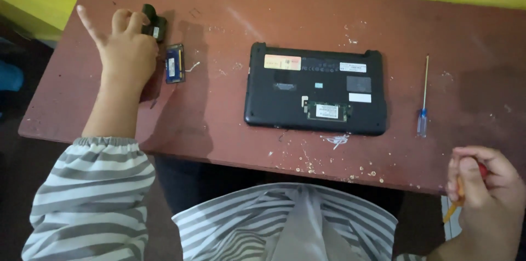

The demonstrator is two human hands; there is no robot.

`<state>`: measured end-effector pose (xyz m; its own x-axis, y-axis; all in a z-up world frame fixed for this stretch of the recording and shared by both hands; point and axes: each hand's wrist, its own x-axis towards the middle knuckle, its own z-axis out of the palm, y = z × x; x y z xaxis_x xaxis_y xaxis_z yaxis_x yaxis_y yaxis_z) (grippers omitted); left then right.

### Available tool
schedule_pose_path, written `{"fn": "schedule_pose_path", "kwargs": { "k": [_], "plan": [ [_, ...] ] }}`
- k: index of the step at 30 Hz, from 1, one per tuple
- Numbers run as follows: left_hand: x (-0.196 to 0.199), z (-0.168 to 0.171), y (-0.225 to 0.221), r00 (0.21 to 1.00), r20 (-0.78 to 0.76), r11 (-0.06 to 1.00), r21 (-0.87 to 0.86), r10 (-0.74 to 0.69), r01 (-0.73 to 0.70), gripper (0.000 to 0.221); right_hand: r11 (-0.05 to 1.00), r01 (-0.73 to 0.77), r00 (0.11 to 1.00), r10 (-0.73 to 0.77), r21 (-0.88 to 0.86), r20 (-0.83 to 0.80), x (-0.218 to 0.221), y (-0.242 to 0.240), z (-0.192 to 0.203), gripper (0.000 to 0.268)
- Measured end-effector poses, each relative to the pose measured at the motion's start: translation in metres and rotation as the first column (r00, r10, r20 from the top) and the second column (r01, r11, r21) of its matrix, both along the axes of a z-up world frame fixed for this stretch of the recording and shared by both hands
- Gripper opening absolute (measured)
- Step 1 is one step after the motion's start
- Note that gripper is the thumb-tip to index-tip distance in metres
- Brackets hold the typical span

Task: Removing a keyboard from a laptop using a screwdriver to pry it loose.

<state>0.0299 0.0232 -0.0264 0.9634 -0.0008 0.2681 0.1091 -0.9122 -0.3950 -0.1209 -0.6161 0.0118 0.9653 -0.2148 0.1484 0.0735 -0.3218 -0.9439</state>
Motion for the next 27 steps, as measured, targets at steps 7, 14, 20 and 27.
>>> {"fn": "schedule_pose_path", "kwargs": {
  "k": [7,14,20,27],
  "plan": [
    [0.008,-0.001,0.002,1.0,-0.021,1.0,-0.027,0.007,-0.007,0.017,0.999,0.004,0.999,-0.002,0.039,-0.043,0.006,-0.006,-0.01,0.014],
    [0.005,0.016,-0.006,0.993,-0.091,0.983,-0.16,0.08,-0.094,0.019,0.998,-0.051,0.998,0.05,0.047,0.023,0.006,-0.015,-0.014,0.017],
    [-0.016,0.031,-0.015,0.996,0.093,0.963,-0.266,-0.014,0.039,0.023,0.999,0.012,1.0,-0.012,0.049,-0.009,0.015,-0.008,-0.01,0.016],
    [-0.04,0.048,-0.154,0.929,0.256,0.732,-0.574,-0.267,0.368,0.036,0.957,-0.1,0.882,-0.04,-0.271,-0.469,0.06,0.02,0.015,0.036]
  ]
}}
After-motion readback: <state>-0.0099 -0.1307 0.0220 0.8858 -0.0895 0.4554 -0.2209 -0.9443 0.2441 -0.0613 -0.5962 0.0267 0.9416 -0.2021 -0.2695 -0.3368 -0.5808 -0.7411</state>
